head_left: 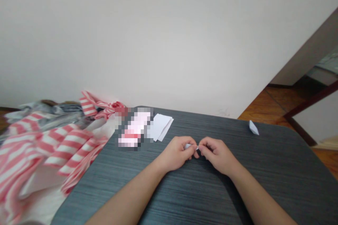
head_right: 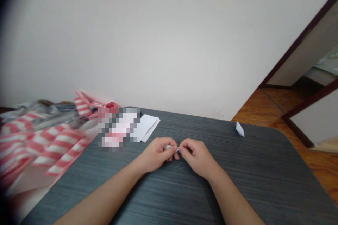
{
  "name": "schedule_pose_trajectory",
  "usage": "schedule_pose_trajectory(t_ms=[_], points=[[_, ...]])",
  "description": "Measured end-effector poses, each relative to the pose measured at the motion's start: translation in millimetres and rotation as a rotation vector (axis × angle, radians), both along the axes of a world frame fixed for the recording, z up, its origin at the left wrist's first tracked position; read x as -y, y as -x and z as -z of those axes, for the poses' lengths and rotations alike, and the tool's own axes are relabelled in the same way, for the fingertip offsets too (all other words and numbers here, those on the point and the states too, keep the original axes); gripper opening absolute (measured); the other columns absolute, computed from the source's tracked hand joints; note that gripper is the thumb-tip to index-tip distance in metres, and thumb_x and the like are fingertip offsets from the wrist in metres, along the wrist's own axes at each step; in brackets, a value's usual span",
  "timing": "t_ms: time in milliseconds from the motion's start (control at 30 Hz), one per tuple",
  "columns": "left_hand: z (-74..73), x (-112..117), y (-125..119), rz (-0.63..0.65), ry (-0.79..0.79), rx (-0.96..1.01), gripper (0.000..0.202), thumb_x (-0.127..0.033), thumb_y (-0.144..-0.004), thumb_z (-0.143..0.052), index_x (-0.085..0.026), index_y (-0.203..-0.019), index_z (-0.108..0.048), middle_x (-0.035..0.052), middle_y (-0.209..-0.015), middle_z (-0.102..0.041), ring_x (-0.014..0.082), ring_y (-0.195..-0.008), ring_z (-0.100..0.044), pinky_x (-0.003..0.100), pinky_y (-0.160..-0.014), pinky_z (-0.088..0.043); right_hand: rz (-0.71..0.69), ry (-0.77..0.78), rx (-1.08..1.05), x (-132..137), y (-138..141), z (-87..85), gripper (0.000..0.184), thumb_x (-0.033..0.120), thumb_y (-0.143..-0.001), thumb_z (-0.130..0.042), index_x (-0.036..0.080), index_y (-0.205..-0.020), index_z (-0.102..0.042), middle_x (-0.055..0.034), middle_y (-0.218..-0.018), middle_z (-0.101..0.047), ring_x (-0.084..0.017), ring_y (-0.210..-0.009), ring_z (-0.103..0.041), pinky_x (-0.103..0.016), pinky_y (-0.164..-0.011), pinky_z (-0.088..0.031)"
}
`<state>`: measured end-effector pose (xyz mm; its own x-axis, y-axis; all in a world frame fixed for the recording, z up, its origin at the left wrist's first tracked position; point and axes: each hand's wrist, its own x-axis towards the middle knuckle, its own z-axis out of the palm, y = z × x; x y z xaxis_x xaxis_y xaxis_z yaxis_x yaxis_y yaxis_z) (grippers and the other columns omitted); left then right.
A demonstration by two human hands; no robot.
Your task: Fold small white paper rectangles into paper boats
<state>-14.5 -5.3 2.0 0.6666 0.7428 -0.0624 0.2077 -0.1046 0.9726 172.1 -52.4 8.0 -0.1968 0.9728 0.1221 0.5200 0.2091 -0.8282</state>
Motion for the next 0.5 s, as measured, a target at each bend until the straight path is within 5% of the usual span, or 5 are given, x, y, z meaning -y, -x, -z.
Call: schedule_pose_trajectory(t_ms=[500], points=[[1.9, 0.3, -3.1, -0.062, 0.070, 0.031, 0.026, -0.037, -0.091, -0.052, -0.014, -0.082, -0.060, 0.0063, -0.077, -0.072, 0.0108, -0.055, -0.057, 0.022, -0.054, -0.045, 0.092, -0.059, -0.008, 0.2, -7.1, 8.3, 0.018, 0.020, -0.088, -0.052, 0.019, -0.070, -0.055, 0.0035, -0.059, -0.052, -0.011, -0.054, -0.046, -0.022, -0.053, -0.036]])
